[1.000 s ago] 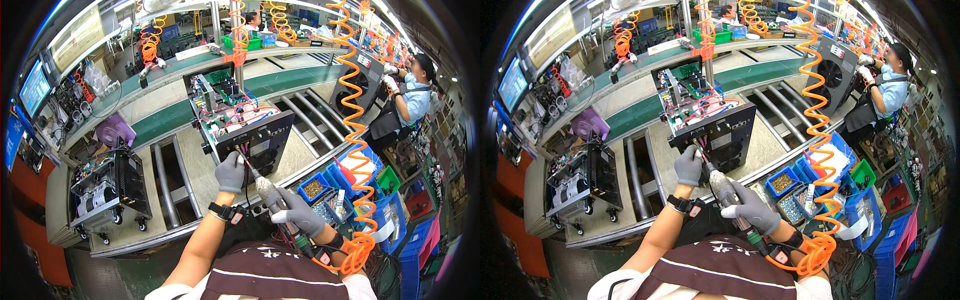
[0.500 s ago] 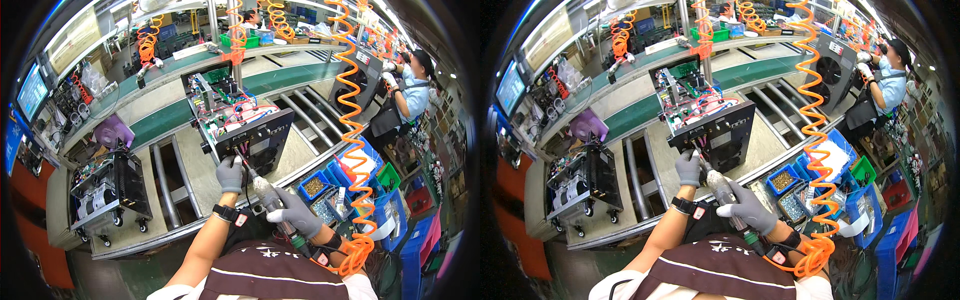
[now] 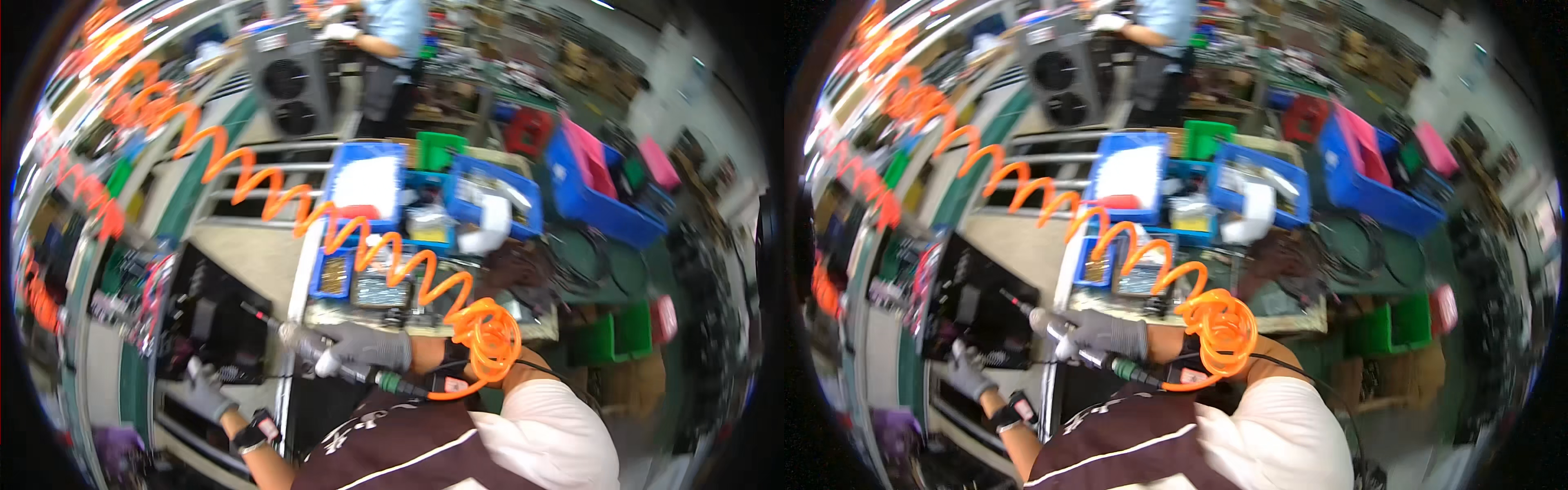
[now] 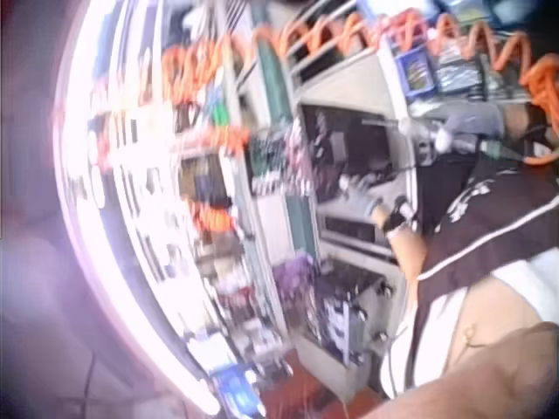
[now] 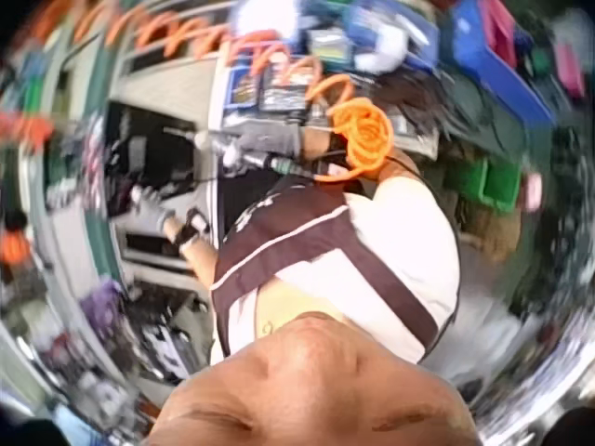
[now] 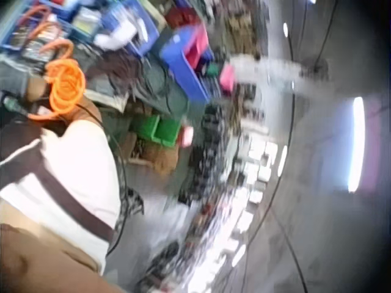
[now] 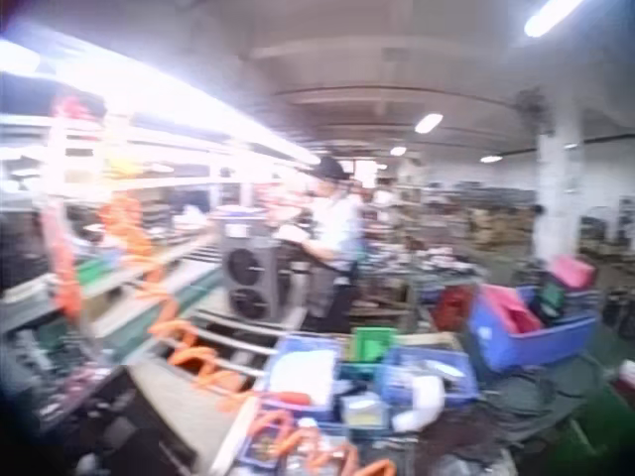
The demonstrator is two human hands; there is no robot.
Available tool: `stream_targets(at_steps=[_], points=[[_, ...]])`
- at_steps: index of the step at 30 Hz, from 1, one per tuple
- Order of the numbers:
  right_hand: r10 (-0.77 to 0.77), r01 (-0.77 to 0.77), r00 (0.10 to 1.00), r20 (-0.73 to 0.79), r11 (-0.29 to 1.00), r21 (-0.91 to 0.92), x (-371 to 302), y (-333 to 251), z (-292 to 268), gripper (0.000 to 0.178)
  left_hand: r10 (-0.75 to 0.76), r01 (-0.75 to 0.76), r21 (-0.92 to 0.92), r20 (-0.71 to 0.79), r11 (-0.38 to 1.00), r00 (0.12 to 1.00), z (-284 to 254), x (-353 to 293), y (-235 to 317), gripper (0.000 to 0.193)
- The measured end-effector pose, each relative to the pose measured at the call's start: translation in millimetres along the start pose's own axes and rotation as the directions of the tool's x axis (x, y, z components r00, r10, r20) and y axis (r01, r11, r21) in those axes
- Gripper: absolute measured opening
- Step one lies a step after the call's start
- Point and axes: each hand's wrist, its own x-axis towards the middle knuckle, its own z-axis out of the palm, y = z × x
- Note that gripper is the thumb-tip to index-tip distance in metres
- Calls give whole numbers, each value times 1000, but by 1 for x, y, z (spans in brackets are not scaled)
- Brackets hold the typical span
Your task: Assembling and testing electrical components within an inverter housing on a factory production line.
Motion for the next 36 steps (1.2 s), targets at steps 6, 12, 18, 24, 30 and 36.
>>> stream_targets(at_steps=[6,12,18,24,30,36], points=[[-152,261,748,-647,962,77,-131,32,-136,42,79,-71,124,-58,990,995,-24,-19,-43,26],[-29,320,188,-982,947,33,-242,131,-269,40,-43,89,223,-203,971,978,-41,-64,-55,18],[-70,60,-140,-988,995,-79,-305,259,-423,24,160,-124,145,-273,982,949,-27,-70,-15,16],[-125,-85,-189,-974,990,-111,-304,227,-438,31,531,-385,412,-337,826,778,-50,-18,36,24],[-603,172,24,-797,788,-591,-191,65,-299,29,642,-560,378,-133,737,755,-25,30,80,26],[-528,460,698,-484,848,-262,23,-28,-100,30,707,-554,529,-133,643,694,9,54,82,40]])
